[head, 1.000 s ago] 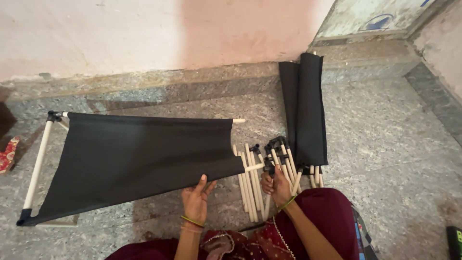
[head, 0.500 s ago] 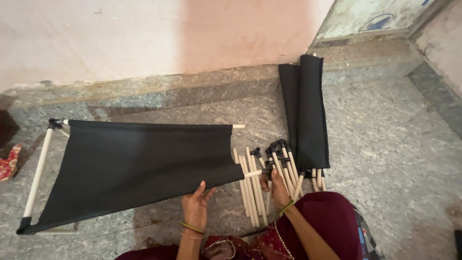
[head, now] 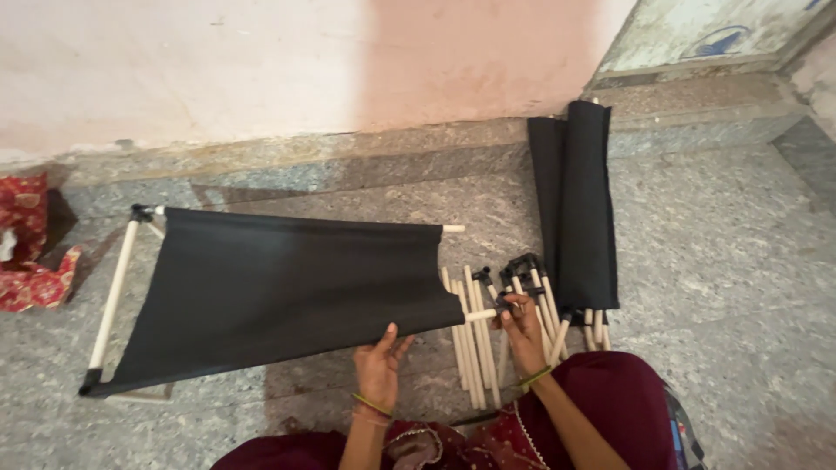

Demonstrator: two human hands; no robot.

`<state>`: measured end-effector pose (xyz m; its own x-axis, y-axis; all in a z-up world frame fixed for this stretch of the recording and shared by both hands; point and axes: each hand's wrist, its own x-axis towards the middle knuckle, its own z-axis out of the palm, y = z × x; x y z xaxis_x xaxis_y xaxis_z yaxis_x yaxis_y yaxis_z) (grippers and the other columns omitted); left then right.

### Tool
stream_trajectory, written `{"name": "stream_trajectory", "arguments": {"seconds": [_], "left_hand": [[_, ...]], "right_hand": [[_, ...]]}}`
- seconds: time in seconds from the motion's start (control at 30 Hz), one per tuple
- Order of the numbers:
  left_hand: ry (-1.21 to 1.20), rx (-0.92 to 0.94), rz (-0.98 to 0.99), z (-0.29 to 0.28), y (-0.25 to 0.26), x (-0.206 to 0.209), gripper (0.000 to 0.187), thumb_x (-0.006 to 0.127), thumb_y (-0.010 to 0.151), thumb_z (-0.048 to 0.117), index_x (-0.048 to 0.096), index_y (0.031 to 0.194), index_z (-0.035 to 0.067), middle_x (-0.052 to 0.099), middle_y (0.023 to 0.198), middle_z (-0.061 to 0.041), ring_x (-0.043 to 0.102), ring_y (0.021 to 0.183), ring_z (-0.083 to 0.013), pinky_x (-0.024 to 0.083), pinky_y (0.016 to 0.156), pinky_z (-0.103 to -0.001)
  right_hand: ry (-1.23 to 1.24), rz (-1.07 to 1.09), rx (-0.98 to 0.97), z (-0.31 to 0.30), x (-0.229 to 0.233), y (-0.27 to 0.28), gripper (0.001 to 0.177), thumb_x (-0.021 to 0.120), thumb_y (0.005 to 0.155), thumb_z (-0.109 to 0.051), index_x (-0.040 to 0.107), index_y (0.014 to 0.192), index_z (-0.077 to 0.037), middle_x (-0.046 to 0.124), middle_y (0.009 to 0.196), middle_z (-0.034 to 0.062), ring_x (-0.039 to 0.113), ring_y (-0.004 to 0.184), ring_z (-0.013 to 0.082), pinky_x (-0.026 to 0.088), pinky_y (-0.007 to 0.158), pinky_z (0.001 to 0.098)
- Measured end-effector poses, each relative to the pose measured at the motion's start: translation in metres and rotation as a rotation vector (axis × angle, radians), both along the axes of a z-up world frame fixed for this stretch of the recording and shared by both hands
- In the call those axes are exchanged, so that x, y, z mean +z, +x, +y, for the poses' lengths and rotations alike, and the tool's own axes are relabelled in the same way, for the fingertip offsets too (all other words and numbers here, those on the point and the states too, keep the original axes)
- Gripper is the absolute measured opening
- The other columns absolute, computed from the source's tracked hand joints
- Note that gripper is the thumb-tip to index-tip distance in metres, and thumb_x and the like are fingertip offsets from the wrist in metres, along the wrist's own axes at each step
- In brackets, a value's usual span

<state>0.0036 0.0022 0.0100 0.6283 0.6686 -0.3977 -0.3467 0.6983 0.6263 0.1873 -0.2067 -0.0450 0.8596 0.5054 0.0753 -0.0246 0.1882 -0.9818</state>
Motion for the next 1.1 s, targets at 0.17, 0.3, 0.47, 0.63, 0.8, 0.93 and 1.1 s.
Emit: {"name": "stream_trajectory", "arguments": {"seconds": [0.17,0.3,0.47,0.63,0.8,0.93,1.1], "left_hand": [[0.043,0.020,-0.035,-0.001,-0.004,0.007,0.034,0.070,0.091,0.006,0.064,0.124,0.000,0.067,0.120,-0.010,0.068,0.104,-0.0231,0.063,0.087,-0.044],[0.067,0.022,0.000,-0.002,-0.004,0.014,0.033,0.070,0.091,0.008,0.065,0.122,0.001,0.067,0.120,-0.009,0.068,0.103,-0.0214,0.063,0.087,-0.045],[0.075,0.022,0.019,-0.004,-0.005,0.014,0.025,0.071,0.091,0.010,0.068,0.113,-0.001,0.069,0.115,-0.008,0.070,0.100,-0.0207,0.063,0.088,-0.045],[0.068,0.042,0.004,-0.005,-0.002,0.003,0.021,0.073,0.091,0.011,0.069,0.107,-0.004,0.070,0.110,-0.009,0.069,0.097,-0.0210,0.063,0.090,-0.048],[0.059,0.028,0.007,-0.009,0.001,-0.002,0.027,0.074,0.090,0.011,0.069,0.111,-0.005,0.072,0.112,-0.011,0.071,0.098,-0.0217,0.064,0.090,-0.046],[0.049,-0.003,-0.036,-0.013,0.012,0.003,0.037,0.073,0.087,0.008,0.065,0.123,0.004,0.070,0.114,-0.009,0.070,0.096,-0.0208,0.061,0.085,-0.043],[-0.003,-0.019,-0.003,-0.009,0.011,0.007,0.036,0.073,0.088,0.009,0.066,0.122,-0.001,0.071,0.115,-0.010,0.072,0.096,-0.0232,0.062,0.084,-0.044]], "right_hand": [[0.020,-0.054,0.036,0.000,0.006,-0.004,0.035,0.059,0.100,-0.004,0.046,0.132,-0.004,0.069,0.116,0.0170,0.066,0.108,0.0214,0.053,0.099,0.0364],[0.025,-0.112,0.035,0.002,0.015,-0.006,0.034,0.058,0.099,0.002,0.045,0.130,-0.005,0.069,0.125,0.0234,0.066,0.117,0.0241,0.051,0.103,0.0373],[0.044,-0.212,0.010,0.003,0.020,-0.011,0.031,0.058,0.099,0.004,0.045,0.126,-0.005,0.068,0.127,0.0223,0.066,0.121,0.0247,0.050,0.104,0.0350],[-0.055,-0.185,-0.084,0.006,0.020,-0.013,0.029,0.060,0.101,0.006,0.047,0.125,-0.003,0.071,0.132,0.0259,0.049,0.089,0.0247,0.040,0.081,0.0342],[0.007,-0.272,-0.030,0.011,0.034,-0.015,0.031,0.060,0.099,0.000,0.045,0.126,-0.006,0.068,0.130,0.0188,0.066,0.122,0.0208,0.051,0.098,0.0293],[-0.189,-0.301,0.006,0.012,0.048,-0.015,0.048,0.057,0.098,-0.002,0.039,0.143,-0.006,0.066,0.135,0.0142,0.064,0.119,0.0198,0.051,0.093,0.0305],[-0.369,-0.452,0.019,0.009,0.041,-0.011,0.041,0.062,0.099,-0.002,0.056,0.140,0.000,0.075,0.123,0.0175,0.068,0.117,0.0215,0.052,0.097,0.0342]]}}
